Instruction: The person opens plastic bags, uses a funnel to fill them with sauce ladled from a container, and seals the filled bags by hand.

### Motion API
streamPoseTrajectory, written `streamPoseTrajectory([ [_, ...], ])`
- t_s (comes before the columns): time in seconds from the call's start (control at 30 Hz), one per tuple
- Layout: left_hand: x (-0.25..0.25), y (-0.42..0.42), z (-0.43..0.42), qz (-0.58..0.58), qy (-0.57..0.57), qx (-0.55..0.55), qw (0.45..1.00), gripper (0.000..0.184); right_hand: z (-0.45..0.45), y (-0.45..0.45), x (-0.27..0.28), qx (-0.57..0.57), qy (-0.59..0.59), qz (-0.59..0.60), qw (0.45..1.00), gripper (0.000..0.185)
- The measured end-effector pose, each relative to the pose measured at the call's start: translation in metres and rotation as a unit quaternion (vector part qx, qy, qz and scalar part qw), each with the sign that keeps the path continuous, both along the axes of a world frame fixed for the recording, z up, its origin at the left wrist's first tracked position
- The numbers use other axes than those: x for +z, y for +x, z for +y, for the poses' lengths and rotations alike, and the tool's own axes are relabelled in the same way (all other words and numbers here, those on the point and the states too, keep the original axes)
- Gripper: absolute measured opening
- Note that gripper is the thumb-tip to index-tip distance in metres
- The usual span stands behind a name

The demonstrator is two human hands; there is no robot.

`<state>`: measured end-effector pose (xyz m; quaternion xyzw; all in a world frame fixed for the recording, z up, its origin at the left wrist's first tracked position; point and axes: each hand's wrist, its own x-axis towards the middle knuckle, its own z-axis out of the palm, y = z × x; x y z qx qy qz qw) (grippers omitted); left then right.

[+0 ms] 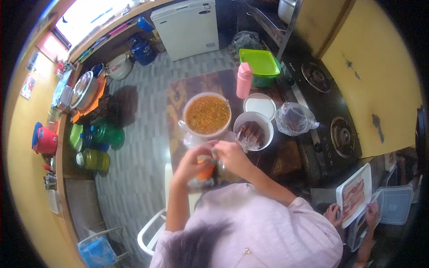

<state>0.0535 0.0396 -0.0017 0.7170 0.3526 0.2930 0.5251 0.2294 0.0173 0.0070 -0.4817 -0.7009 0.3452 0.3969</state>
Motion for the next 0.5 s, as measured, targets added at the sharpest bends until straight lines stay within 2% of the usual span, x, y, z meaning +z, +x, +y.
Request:
streamPoseTrajectory([
  [0.07,-0.003,-0.002,-0.005,0.035,0.035,0.036,0.998,0.04,-0.003,-0.007,-0.005,0.003,0.02,0.013,1.0,0.006],
  [0.17,0.019,0.012,-0.018,0.126,0.004,0.126,0.984,0.032,-0.005,-0.012,-0.011,-0.007,0.021,0.0,1.0,0.007],
  [0.27,0.013,0.013,-0.024,0.033,0.046,0.146,0.988,0.025,-0.006,-0.011,-0.006,-0.007,-0.005,-0.034,0.999,0.009],
  [0.37,0.025,-0.002,-0.024,0.002,0.049,0.174,0.983,0.018,-0.007,-0.007,-0.017,0.002,0.026,-0.101,0.995,0.008],
  [0.47,0.025,-0.019,-0.025,-0.062,-0.022,0.238,0.969,0.01,-0.011,-0.005,-0.011,0.019,0.045,-0.136,0.99,0.008],
  [0.5,0.03,-0.02,-0.027,-0.091,-0.05,0.256,0.961,0.002,-0.012,-0.005,-0.008,0.018,0.036,-0.114,0.993,0.007],
])
